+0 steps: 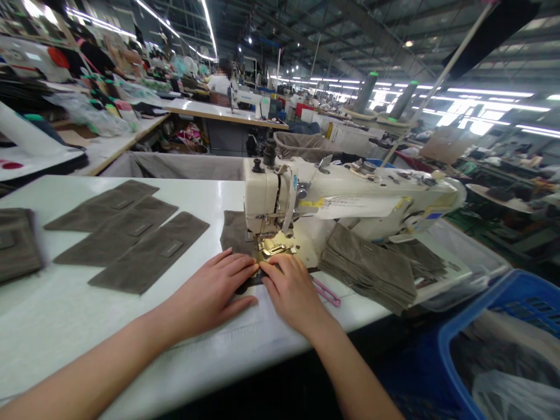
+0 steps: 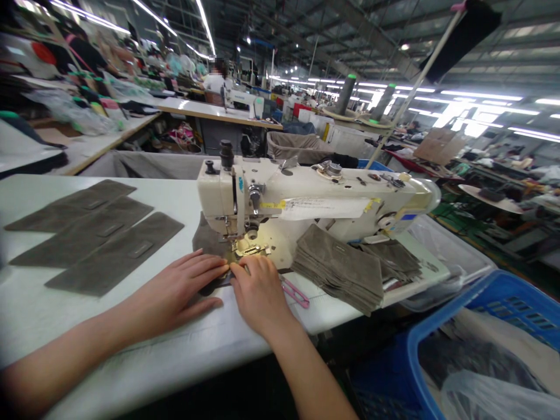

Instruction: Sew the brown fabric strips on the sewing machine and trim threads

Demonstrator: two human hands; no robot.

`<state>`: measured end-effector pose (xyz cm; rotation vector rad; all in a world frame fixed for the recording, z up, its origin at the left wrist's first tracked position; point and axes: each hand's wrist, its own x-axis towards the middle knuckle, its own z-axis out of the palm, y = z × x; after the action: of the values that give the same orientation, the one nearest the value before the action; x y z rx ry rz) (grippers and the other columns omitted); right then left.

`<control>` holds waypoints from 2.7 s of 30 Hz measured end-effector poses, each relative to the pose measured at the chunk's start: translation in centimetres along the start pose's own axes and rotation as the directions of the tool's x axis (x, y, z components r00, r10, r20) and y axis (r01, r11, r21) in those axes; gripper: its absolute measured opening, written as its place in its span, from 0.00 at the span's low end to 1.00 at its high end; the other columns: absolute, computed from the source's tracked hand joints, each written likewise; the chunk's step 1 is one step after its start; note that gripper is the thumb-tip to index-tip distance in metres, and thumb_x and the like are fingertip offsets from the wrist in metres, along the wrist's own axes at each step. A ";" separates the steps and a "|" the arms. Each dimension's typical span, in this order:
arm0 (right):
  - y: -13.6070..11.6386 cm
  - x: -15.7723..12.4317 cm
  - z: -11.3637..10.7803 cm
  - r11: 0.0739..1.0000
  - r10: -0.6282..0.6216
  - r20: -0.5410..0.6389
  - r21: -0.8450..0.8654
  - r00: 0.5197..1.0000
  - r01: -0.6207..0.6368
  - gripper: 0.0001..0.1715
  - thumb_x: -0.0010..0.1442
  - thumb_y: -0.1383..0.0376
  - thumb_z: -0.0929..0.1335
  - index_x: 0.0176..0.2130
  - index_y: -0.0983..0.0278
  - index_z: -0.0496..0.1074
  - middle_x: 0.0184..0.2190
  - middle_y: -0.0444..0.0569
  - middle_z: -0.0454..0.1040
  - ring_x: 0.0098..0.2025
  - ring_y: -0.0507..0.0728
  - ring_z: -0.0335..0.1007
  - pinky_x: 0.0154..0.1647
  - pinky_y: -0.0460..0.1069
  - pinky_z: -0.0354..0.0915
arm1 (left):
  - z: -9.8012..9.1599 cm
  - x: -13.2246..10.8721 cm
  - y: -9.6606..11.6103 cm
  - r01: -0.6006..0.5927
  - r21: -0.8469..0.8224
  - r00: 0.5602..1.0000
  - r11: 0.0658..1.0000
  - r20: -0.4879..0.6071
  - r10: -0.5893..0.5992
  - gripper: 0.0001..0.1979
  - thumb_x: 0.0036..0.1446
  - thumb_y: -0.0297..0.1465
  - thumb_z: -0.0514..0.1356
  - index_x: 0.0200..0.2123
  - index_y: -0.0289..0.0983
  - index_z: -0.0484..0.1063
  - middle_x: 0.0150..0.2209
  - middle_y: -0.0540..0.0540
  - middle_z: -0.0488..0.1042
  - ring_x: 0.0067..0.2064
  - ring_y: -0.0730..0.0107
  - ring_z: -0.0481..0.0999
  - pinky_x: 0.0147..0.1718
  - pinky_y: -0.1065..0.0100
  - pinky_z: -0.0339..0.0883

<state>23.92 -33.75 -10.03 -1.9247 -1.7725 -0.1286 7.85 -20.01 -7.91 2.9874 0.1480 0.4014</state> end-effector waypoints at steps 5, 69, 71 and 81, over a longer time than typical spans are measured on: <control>0.1 -0.2 0.1 1.000 -0.015 -0.018 0.003 1.000 0.015 0.15 0.67 0.68 0.66 0.53 0.65 0.72 0.48 0.52 0.72 0.53 0.60 0.65 0.59 0.58 0.62 | 0.2 -0.1 0.0 0.008 0.025 1.000 1.000 0.016 -0.008 0.23 0.64 0.43 0.58 0.58 0.38 0.71 0.57 0.39 0.75 0.58 0.52 0.74 0.64 0.46 0.58; 0.1 0.2 0.3 0.997 0.077 -0.021 -0.020 0.997 -0.077 0.16 0.68 0.65 0.66 0.55 0.61 0.71 0.47 0.52 0.70 0.51 0.62 0.63 0.56 0.59 0.63 | 0.1 1.4 -1.3 0.011 0.066 0.999 0.998 0.040 -0.014 0.29 0.65 0.49 0.53 0.58 0.34 0.70 0.58 0.35 0.74 0.59 0.49 0.72 0.57 0.52 0.67; 0.1 0.2 0.2 0.997 0.076 -0.020 -0.019 0.997 -0.077 0.16 0.68 0.65 0.66 0.55 0.62 0.71 0.47 0.53 0.70 0.51 0.62 0.63 0.57 0.59 0.63 | 0.0 1.5 -1.3 0.014 0.068 0.999 0.998 0.043 -0.017 0.29 0.65 0.49 0.54 0.59 0.35 0.70 0.58 0.36 0.73 0.59 0.49 0.72 0.58 0.52 0.67; 0.1 0.2 0.2 0.997 0.081 -0.014 -0.015 0.997 -0.081 0.16 0.69 0.64 0.66 0.55 0.62 0.72 0.47 0.53 0.70 0.51 0.62 0.63 0.57 0.59 0.62 | 0.2 1.5 -1.7 0.000 0.085 0.999 0.996 0.048 -0.004 0.30 0.65 0.49 0.54 0.60 0.32 0.68 0.59 0.35 0.73 0.59 0.49 0.72 0.58 0.51 0.67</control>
<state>24.00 -33.47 -10.13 -1.9985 -1.6867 -0.1270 9.25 -18.18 -7.97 3.0769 0.1675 0.3313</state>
